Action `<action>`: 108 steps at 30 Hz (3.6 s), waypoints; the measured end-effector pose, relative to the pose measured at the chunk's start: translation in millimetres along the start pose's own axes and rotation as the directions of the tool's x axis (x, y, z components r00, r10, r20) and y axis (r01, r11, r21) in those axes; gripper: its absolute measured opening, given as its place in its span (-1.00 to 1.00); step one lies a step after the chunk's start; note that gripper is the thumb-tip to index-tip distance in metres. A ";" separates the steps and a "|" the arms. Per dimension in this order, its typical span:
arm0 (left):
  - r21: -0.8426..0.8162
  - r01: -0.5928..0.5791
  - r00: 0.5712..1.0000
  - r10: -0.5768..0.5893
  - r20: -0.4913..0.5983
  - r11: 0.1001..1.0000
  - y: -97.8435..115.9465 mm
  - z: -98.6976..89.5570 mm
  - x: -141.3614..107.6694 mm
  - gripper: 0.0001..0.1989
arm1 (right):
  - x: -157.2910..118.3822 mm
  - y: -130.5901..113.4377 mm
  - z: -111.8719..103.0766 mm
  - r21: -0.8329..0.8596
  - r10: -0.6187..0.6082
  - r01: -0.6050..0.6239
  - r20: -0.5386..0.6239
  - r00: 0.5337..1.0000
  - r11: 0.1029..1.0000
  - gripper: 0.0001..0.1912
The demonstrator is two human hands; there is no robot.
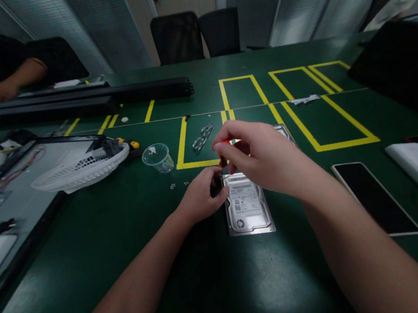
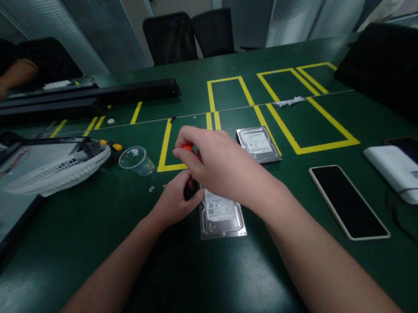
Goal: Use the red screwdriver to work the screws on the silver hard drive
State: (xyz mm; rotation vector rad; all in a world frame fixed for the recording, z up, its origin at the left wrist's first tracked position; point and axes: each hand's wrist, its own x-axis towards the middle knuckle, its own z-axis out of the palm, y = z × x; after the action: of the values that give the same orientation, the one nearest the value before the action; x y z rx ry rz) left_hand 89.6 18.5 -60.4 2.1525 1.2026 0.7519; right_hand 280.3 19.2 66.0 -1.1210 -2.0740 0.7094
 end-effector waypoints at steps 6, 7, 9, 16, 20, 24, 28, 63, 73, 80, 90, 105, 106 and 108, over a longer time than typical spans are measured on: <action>0.004 0.008 1.000 -0.008 -0.016 1.000 -3.5 3.0 -0.6 -0.71 | -0.6 2.0 2.2 -0.050 -0.045 0.043 -0.025 0.999 0.998 -0.88; 0.003 0.008 1.000 -0.008 -0.017 1.000 -3.9 3.4 -0.6 -0.70 | -0.6 2.1 2.4 -0.048 -0.050 0.049 -0.022 0.999 0.998 -0.91; 0.001 0.001 1.000 -0.001 -0.019 1.000 -4.1 3.4 -0.6 -0.70 | -0.6 1.8 2.3 -0.035 -0.066 0.066 -0.012 0.998 0.997 -0.93; -0.019 -0.017 1.000 0.017 -0.015 1.000 -2.5 2.6 0.2 -0.79 | 0.3 -2.1 0.3 0.032 -0.052 0.051 0.055 0.997 0.998 -0.74; -0.032 -0.015 1.000 0.014 -0.020 0.999 -1.7 2.7 0.9 -0.78 | 1.4 -3.1 1.0 0.016 -0.028 0.027 0.044 0.999 1.000 -0.72; -0.016 0.001 1.000 -0.002 -0.008 1.000 -0.1 1.3 0.5 -0.78 | 1.5 -1.8 0.3 -0.004 -0.035 0.035 0.013 0.999 0.999 -0.74; 0.000 0.017 1.000 -0.017 -0.009 1.000 -0.9 1.6 -0.8 -0.75 | 0.2 -0.7 -0.2 -0.031 -0.028 0.028 0.000 1.000 0.999 -0.83; 0.022 0.004 1.000 -0.004 -0.013 1.000 -4.8 3.5 -0.7 -0.72 | -0.8 -2.4 -0.1 -0.041 -0.053 0.054 0.004 0.999 0.998 -0.91; -0.004 -0.007 1.000 0.007 -0.017 1.000 -0.6 1.4 0.1 -0.79 | 0.9 -2.0 0.3 0.027 -0.030 0.029 0.036 0.999 0.999 -0.75; -0.006 -0.003 1.000 0.003 -0.011 1.000 -2.5 2.7 0.5 -0.77 | 1.3 -1.1 1.6 0.008 -0.003 0.003 0.043 0.999 1.000 -0.66; -0.005 0.034 0.999 -0.034 -0.015 0.999 -3.3 3.5 -0.5 -0.74 | -1.3 -0.5 0.7 -0.046 0.002 -0.002 0.001 1.000 0.999 -0.85; -0.011 -0.007 1.000 0.007 -0.015 1.000 -2.8 2.9 -0.2 -0.78 | 1.6 0.2 1.9 0.018 -0.083 0.082 0.030 0.996 0.996 -0.81; -0.012 -0.007 1.000 0.007 -0.016 1.000 -3.1 3.1 -0.1 -0.79 | 1.6 0.1 2.0 0.026 -0.072 0.071 0.031 0.997 0.997 -0.81; -0.015 -0.012 1.000 0.011 -0.021 1.000 -3.4 3.5 0.0 -0.79 | 1.5 0.7 2.3 0.027 -0.051 0.050 0.031 0.998 0.998 -0.78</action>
State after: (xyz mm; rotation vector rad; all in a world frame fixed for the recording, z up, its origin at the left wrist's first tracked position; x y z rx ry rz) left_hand 90.1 19.3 -65.2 2.1459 1.1923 0.7878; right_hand 278.2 20.4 64.5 -1.0457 -2.1065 0.7319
